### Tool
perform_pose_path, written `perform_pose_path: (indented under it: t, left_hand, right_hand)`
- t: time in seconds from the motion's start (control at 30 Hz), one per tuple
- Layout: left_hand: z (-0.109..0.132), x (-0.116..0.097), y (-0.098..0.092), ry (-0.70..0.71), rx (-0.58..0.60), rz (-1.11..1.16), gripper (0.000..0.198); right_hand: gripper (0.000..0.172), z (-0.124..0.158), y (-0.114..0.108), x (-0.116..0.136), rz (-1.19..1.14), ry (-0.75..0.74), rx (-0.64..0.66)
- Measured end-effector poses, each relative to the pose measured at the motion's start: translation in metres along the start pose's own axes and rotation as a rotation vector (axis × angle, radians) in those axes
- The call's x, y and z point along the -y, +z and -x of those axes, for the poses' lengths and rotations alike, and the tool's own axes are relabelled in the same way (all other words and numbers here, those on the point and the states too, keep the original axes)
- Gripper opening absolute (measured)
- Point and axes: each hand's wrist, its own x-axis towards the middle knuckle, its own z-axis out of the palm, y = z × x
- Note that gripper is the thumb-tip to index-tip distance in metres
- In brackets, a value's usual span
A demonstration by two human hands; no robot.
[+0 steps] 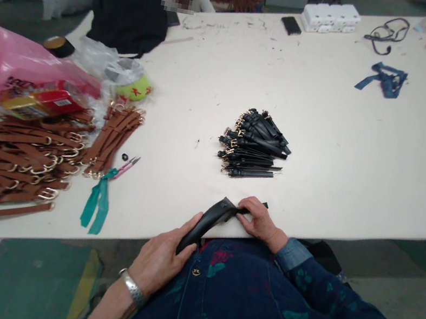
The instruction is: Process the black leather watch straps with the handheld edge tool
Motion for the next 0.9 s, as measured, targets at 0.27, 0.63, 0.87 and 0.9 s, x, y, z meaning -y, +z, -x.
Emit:
perform_pose_path:
  t: [0.27, 0.63, 0.87, 0.9]
  left_hand:
    - [0.016, 0.014, -0.001, -0.005, 0.031, -0.039, 0.062]
    - [-0.008, -0.006, 0.006, 0.043, -0.032, -0.081, 0.06]
    - [0.006, 0.015, 0.001, -0.042, -0.092, -0.044, 0.062]
    - [0.01, 0.018, 0.0, -0.048, -0.087, -0.045, 0.062]
  right_hand:
    - [0.021, 0.001, 0.0, -0.007, 0.041, -0.042, 0.028]
    - [0.031, 0.0, 0.002, -0.017, 0.017, -0.017, 0.011]
    - [0.02, 0.001, 0.002, -0.014, 0.019, -0.019, 0.005]
    - [0.02, 0.001, 0.002, -0.014, 0.022, -0.024, -0.002]
